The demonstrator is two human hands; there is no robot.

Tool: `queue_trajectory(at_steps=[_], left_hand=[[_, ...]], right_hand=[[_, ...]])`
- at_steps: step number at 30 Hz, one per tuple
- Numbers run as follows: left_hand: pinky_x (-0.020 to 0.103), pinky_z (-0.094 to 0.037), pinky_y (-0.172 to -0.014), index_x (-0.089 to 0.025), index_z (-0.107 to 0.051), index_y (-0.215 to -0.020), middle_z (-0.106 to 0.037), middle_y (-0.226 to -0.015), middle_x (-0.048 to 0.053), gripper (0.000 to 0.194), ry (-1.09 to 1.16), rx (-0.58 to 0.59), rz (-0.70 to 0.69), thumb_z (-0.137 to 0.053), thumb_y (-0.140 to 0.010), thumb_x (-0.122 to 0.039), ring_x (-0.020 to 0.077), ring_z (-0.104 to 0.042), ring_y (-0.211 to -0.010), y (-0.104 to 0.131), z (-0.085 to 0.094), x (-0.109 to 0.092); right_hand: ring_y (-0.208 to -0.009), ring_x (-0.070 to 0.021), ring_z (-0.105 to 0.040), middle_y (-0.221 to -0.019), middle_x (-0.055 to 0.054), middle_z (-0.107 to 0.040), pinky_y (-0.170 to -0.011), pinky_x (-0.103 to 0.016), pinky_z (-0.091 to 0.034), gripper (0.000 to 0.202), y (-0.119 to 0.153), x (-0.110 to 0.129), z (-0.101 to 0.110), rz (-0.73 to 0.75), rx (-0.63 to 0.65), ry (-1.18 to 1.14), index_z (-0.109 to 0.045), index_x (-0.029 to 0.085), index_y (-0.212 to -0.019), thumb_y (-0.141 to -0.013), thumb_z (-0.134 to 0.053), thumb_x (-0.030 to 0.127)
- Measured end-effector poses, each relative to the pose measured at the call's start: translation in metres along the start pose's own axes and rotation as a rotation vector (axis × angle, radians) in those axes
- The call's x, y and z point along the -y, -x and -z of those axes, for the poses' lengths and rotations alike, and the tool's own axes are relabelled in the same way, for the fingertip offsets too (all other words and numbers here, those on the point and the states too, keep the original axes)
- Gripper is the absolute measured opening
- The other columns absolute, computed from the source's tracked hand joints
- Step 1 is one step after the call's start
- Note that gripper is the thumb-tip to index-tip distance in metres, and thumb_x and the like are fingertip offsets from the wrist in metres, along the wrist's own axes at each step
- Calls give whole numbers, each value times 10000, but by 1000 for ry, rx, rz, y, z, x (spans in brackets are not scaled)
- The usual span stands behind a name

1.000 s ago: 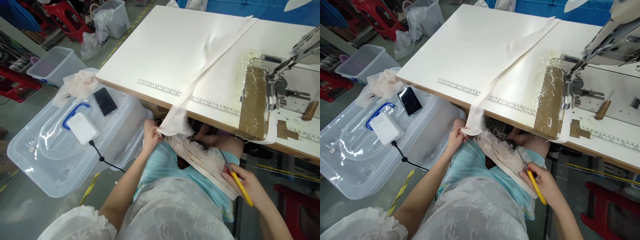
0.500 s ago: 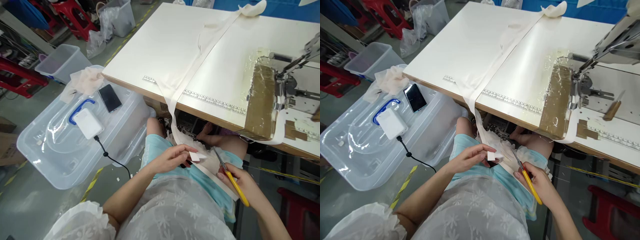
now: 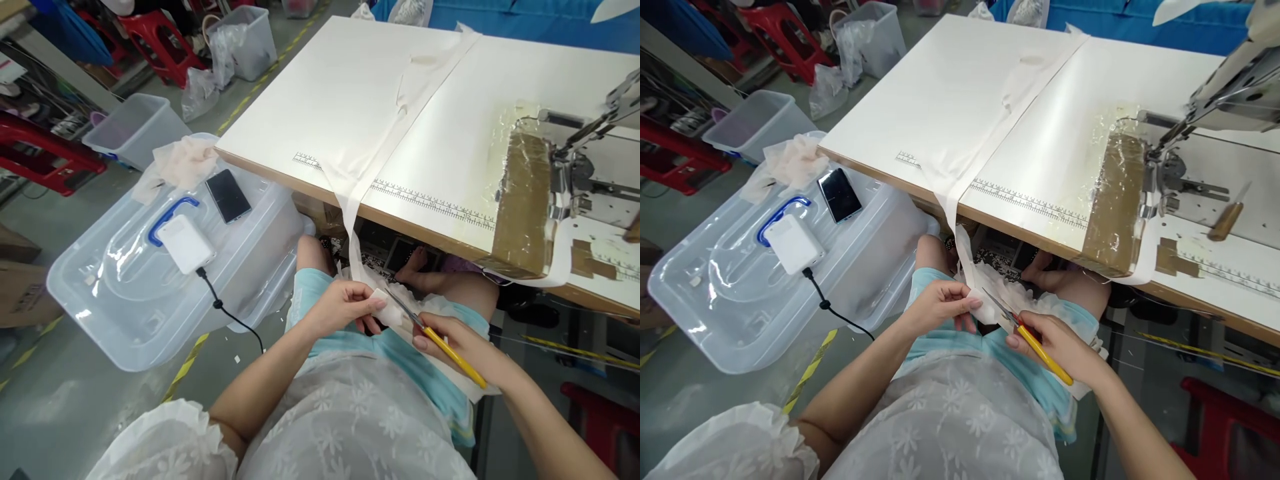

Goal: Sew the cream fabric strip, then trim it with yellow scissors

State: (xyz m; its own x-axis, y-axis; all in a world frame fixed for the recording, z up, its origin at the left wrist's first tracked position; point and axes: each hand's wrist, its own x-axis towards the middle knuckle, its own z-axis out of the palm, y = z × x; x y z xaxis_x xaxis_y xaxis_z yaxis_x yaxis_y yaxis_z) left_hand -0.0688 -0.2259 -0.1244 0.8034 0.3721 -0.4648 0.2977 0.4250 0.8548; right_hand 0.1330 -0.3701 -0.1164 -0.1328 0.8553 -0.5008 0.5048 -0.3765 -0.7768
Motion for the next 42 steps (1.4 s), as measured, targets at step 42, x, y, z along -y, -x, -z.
queue_trajectory(at_steps=[42], left_hand=[[198, -477, -507, -129, -608, -703, -691, -578, 60, 489, 139, 105, -85, -770, -676, -589, 157, -683, -541, 33, 3, 17]], right_hand=[[-499, -135, -374, -535, 42, -400, -483, -271, -250, 467, 15, 34, -40, 53, -307, 409, -380, 239, -610, -855, -583, 582]])
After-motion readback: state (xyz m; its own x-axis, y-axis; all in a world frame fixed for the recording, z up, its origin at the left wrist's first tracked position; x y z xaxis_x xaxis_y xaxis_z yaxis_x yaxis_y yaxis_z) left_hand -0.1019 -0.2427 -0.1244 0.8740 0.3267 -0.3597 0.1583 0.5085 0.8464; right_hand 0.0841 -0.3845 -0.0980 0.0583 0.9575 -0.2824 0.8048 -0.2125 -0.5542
